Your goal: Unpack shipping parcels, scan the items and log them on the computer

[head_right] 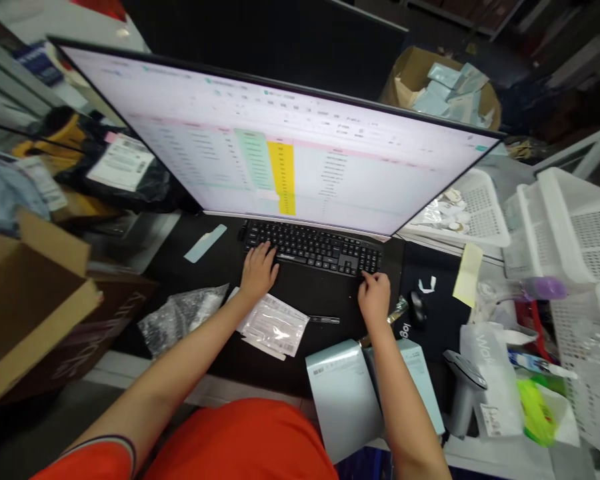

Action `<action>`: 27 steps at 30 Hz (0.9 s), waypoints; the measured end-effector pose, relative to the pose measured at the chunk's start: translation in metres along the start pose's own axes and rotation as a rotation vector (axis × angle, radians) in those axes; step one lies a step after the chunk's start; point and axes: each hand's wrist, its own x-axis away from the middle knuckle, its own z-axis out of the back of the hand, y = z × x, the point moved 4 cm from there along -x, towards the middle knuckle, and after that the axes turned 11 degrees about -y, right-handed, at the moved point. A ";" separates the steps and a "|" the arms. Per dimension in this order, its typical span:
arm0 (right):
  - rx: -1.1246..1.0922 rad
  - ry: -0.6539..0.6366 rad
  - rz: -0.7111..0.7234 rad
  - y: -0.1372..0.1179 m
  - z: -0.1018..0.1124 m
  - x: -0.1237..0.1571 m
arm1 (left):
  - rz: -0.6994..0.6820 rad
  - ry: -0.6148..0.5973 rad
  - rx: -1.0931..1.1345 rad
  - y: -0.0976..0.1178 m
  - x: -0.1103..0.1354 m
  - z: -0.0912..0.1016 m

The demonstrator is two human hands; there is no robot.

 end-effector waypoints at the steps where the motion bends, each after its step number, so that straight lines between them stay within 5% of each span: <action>1: -0.015 0.021 0.001 0.003 -0.002 0.001 | 0.006 -0.004 -0.013 0.000 0.001 0.000; 5: -0.027 0.027 0.013 0.009 -0.010 0.006 | 0.010 -0.014 -0.059 0.002 0.002 0.001; 14: -0.030 -0.056 0.156 -0.038 -0.014 0.005 | 0.066 -0.012 -0.054 0.004 0.005 0.006; 27: -0.014 -0.187 0.152 -0.058 -0.018 0.021 | 0.053 0.012 -0.056 0.002 0.004 0.001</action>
